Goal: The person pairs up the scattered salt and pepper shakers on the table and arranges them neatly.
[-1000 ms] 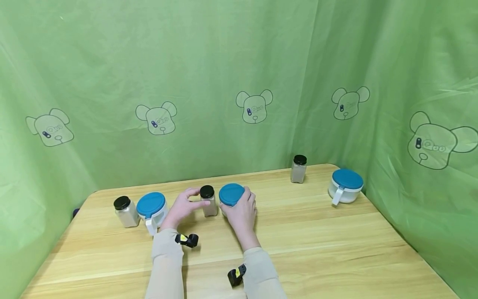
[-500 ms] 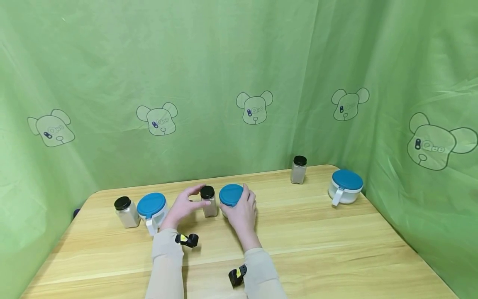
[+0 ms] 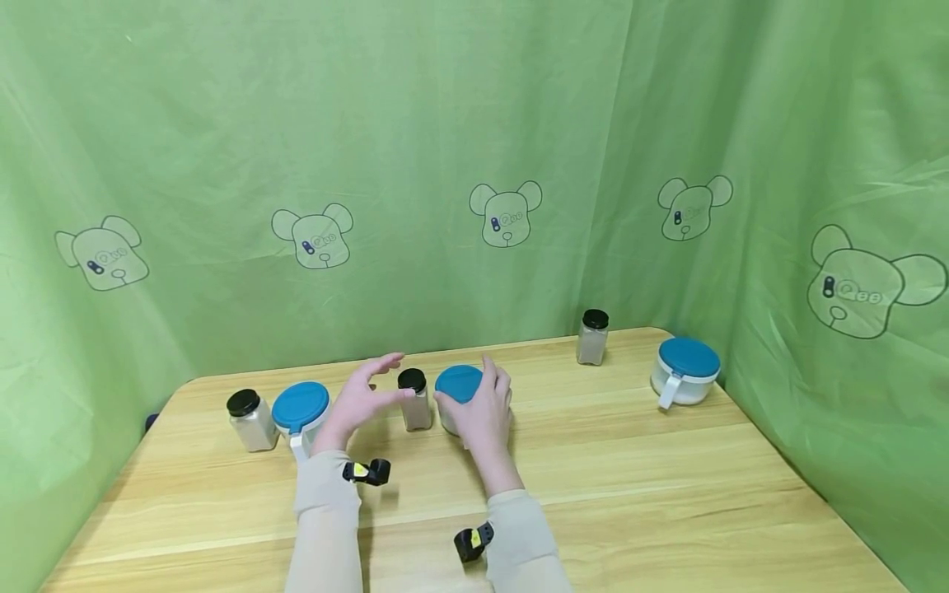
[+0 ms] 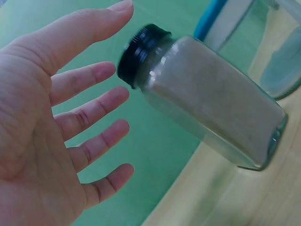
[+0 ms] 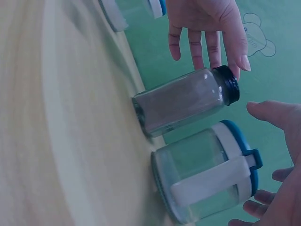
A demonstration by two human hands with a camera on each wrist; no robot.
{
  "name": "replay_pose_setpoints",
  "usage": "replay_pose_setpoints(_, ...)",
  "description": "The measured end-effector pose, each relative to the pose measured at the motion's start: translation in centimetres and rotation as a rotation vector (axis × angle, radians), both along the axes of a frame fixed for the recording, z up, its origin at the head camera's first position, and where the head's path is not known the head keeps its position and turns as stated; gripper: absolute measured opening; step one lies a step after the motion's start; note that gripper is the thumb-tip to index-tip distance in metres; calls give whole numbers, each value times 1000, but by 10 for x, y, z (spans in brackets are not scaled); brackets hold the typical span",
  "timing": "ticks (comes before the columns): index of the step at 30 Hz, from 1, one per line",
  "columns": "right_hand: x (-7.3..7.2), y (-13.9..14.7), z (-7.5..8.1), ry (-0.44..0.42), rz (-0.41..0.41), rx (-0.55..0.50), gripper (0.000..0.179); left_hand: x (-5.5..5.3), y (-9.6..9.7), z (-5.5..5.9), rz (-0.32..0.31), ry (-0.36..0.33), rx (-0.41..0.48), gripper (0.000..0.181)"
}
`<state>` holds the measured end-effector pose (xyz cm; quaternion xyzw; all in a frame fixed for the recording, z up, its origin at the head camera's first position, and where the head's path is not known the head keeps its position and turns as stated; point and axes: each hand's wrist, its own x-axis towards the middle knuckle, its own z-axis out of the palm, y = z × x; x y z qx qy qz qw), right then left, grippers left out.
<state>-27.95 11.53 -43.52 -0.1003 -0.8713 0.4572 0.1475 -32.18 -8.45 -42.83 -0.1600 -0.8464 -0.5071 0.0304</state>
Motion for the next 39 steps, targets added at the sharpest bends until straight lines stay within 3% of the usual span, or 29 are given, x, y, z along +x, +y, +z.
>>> replay_pose_setpoints(17, 5, 17, 22, 39, 46, -60, 86, 12, 6, 31, 9, 116, -26, 56)
replay_pose_setpoints(28, 10, 41, 30, 68, 66, -11, 73, 15, 16, 37, 15, 179, -104, 44)
replay_pose_setpoints(39, 13, 72, 38, 80, 50, 89, 69, 22, 30, 44, -7, 233, -167, 43)
